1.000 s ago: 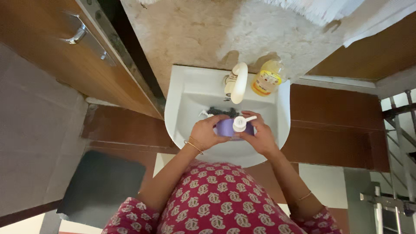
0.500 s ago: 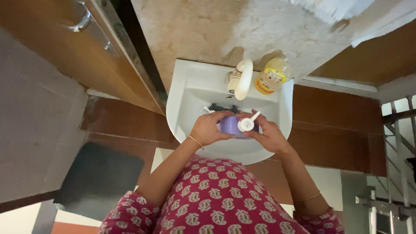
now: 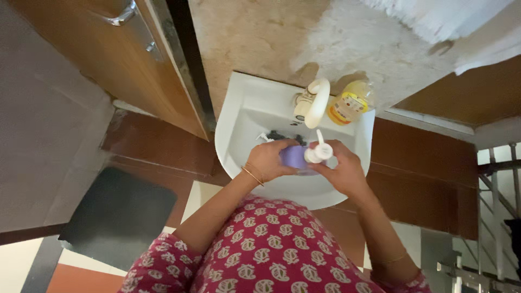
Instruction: The person unscrews the pump from a small purple bottle, pours liquid from a large yellow refill bottle into it, and then reattaches the pump mechanism.
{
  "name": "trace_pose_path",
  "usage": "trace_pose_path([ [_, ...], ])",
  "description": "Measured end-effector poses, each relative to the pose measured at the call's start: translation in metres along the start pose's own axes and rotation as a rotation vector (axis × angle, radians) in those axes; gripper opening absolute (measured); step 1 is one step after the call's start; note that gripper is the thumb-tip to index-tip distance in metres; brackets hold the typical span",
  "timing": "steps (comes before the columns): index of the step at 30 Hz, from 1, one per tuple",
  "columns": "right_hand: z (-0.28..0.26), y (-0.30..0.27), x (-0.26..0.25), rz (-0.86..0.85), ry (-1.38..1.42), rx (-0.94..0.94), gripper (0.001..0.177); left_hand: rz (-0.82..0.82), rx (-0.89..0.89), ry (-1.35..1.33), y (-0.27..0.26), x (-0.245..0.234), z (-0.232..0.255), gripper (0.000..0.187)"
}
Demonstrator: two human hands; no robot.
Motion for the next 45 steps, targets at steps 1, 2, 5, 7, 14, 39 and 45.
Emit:
trace_pose_path([
  [1,0.004,0.003,-0.002,-0.053,-0.029,0.020,0.052,0.010,0.015,-0.012,-0.001,0.000,0.000,0.066],
  [2,0.010,0.005,-0.004,-0.105,-0.059,0.045,0.054,0.017,0.030,-0.028,-0.003,0.001,0.001,0.066],
  [5,0.027,0.006,-0.008,-0.175,-0.025,-0.075,0.055,-0.018,-0.036,0.011,-0.003,0.002,0.002,0.068],
  [7,0.030,0.008,-0.006,-0.160,0.005,-0.211,0.053,0.009,0.014,-0.008,-0.003,0.001,0.002,0.068],
  [14,0.033,0.006,0.008,-0.108,-0.096,-0.029,0.051,0.039,0.011,0.032,-0.007,0.005,-0.001,0.067],
  [39,0.008,0.009,-0.010,-0.148,-0.107,-0.198,0.070,0.041,-0.022,0.014,-0.010,0.021,-0.004,0.065],
  [45,-0.001,0.011,-0.018,-0.233,-0.028,-0.097,0.059,0.028,-0.013,0.028,-0.008,0.024,-0.002,0.069],
])
Point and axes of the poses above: each hand's wrist, its own y-axis towards the middle knuckle, its own x-axis out of the palm, z = x × y, the point moved 2 cm from there along y, towards the middle knuckle
